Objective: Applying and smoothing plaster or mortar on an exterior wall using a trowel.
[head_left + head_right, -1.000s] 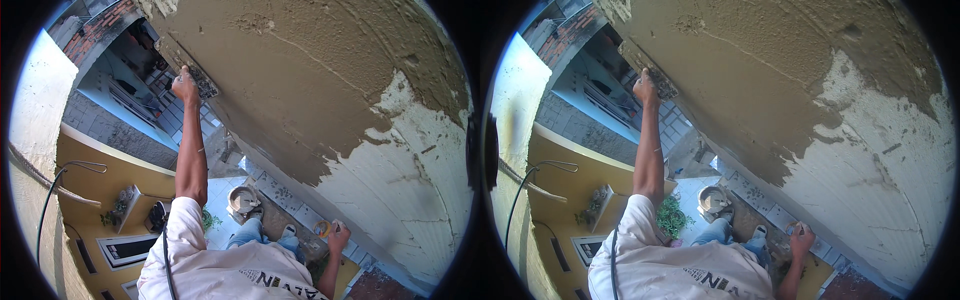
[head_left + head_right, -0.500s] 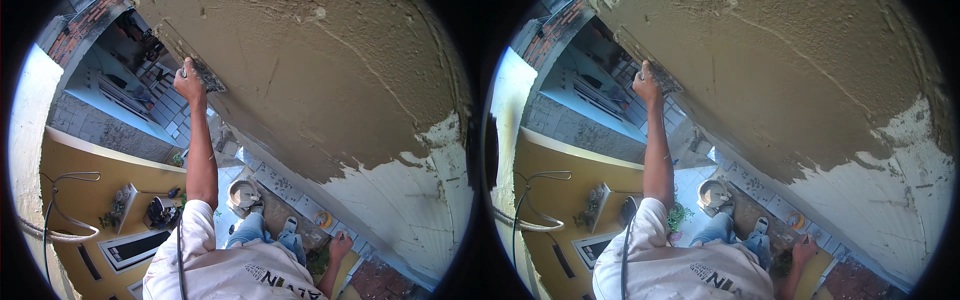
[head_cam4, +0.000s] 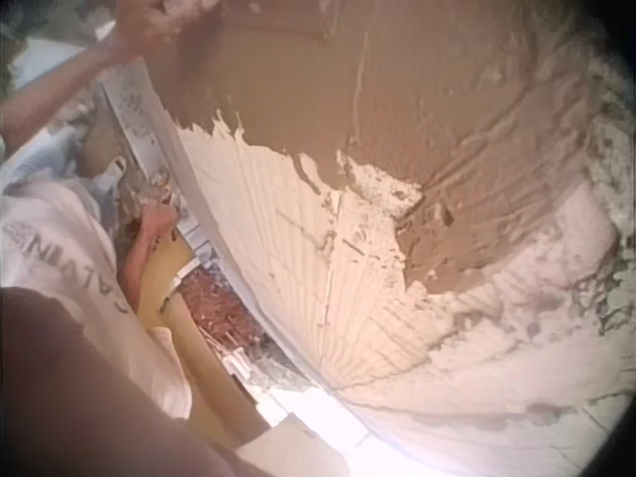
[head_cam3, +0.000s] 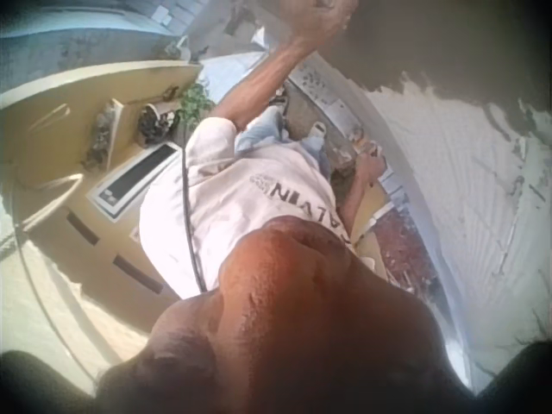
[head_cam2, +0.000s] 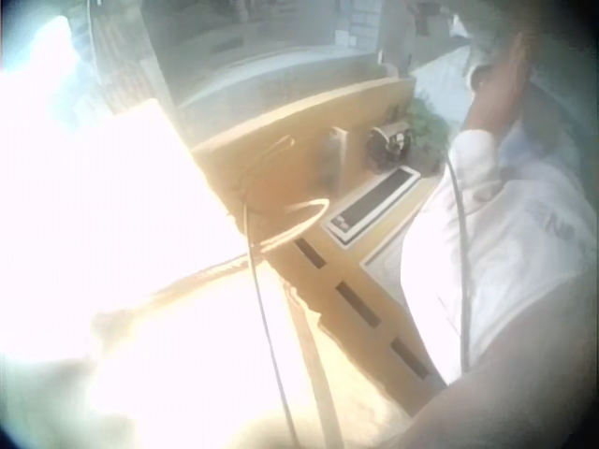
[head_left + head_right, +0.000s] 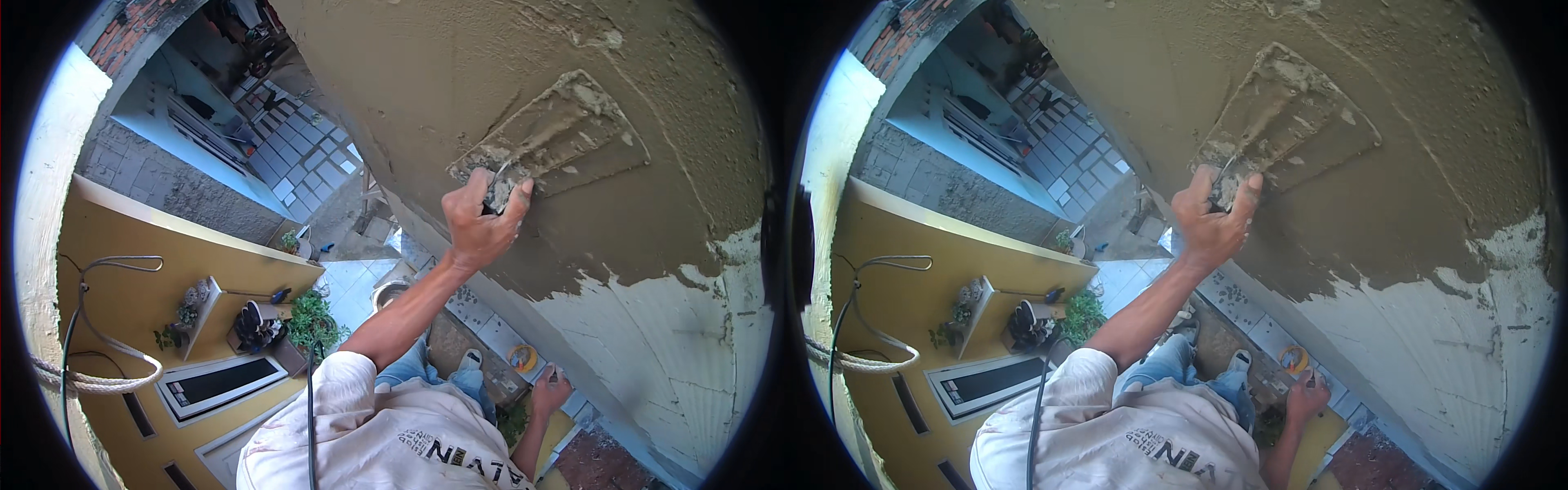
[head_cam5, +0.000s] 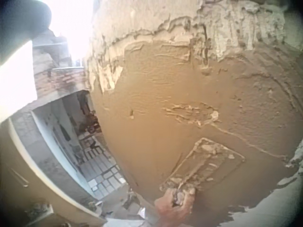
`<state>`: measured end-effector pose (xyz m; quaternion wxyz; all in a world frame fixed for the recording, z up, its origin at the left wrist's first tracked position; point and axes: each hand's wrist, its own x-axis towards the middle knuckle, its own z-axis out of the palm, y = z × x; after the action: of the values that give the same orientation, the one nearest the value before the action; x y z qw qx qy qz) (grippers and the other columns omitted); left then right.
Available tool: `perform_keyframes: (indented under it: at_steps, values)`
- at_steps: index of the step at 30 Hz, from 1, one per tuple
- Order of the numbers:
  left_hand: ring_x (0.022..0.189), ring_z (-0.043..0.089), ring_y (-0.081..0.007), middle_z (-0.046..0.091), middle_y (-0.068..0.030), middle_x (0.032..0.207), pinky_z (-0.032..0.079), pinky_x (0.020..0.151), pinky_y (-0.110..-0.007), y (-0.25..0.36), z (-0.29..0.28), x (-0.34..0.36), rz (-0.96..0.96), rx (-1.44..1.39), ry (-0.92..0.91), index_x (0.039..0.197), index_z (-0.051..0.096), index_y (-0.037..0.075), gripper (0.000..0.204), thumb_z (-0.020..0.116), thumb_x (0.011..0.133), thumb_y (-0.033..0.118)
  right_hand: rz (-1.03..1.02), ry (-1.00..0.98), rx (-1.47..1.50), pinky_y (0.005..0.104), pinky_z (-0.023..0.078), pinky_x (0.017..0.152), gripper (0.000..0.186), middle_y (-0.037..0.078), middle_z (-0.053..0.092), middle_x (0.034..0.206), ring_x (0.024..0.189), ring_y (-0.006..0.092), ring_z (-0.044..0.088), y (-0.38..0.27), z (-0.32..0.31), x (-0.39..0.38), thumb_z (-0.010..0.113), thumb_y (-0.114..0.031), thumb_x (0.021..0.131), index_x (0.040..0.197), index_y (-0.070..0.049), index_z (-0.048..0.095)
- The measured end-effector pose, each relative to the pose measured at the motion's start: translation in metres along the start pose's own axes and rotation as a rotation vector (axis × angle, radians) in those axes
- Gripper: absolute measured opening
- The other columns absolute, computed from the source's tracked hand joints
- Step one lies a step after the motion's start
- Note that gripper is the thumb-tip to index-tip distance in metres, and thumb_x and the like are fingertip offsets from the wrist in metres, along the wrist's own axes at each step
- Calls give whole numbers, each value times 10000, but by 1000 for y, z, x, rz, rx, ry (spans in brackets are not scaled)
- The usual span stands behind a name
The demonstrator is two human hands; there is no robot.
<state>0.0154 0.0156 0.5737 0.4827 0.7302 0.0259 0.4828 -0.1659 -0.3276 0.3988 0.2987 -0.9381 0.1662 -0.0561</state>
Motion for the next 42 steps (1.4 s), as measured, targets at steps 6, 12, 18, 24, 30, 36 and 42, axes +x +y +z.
perform_keyframes:
  at_steps: [6, 12, 18, 24, 30, 36, 42]
  values:
    - [505, 473, -38, 552, 39, 592, 386, 446, -261, -43, -38, 84, -225, -133, 340, 756, 520, 52, 362, 762, 967, 221, -11, 122, -181, 496, 526, 740, 306, 253, 726, 858, 792, 430, 698, 16, -2, -2, 634, -220, 929, 980, 58, 751]
    - [516, 426, -41, 511, 59, 606, 328, 457, -266, -162, -120, 204, -142, -98, 427, 743, 568, 55, 400, 775, 954, 324, 64, 125, -170, 533, 533, 778, 372, 309, 723, 917, 859, 460, 710, 8, -11, -2, 636, -251, 914, 995, 97, 737]
    - [566, 441, -78, 527, 35, 636, 354, 512, -302, -280, -178, 210, -535, -204, 576, 705, 599, 34, 399, 717, 964, 314, 29, 105, -148, 500, 530, 807, 359, 284, 735, 975, 900, 428, 713, -21, -11, -9, 621, -250, 955, 1045, 78, 736]
    - [536, 416, -52, 506, 78, 617, 327, 495, -257, -140, -119, 142, -406, -221, 409, 764, 596, 41, 383, 727, 977, 331, 148, 120, -97, 507, 518, 790, 356, 284, 727, 930, 865, 437, 703, -2, 7, -15, 624, -240, 950, 1031, 89, 733]
    - [553, 405, -22, 473, 94, 608, 296, 486, -251, -99, -98, 210, -99, -64, 275, 749, 597, 45, 393, 776, 956, 327, 124, 111, -118, 511, 511, 791, 365, 293, 721, 925, 857, 461, 689, -16, 12, -8, 617, -225, 949, 1017, 118, 721]
    - [583, 481, -73, 557, 30, 656, 371, 507, -294, -204, -171, 260, -312, -94, 457, 759, 612, 13, 405, 722, 974, 338, 101, 180, -93, 512, 511, 775, 409, 291, 718, 919, 844, 434, 693, -8, 19, -2, 618, -281, 956, 1021, 108, 727]
    - [519, 486, -127, 561, 5, 664, 390, 480, -328, -185, -145, 189, -730, -395, 436, 840, 653, 8, 337, 661, 997, 306, 70, 226, -115, 495, 500, 710, 389, 239, 718, 833, 753, 382, 683, 13, 24, 2, 635, -307, 961, 949, 70, 733]
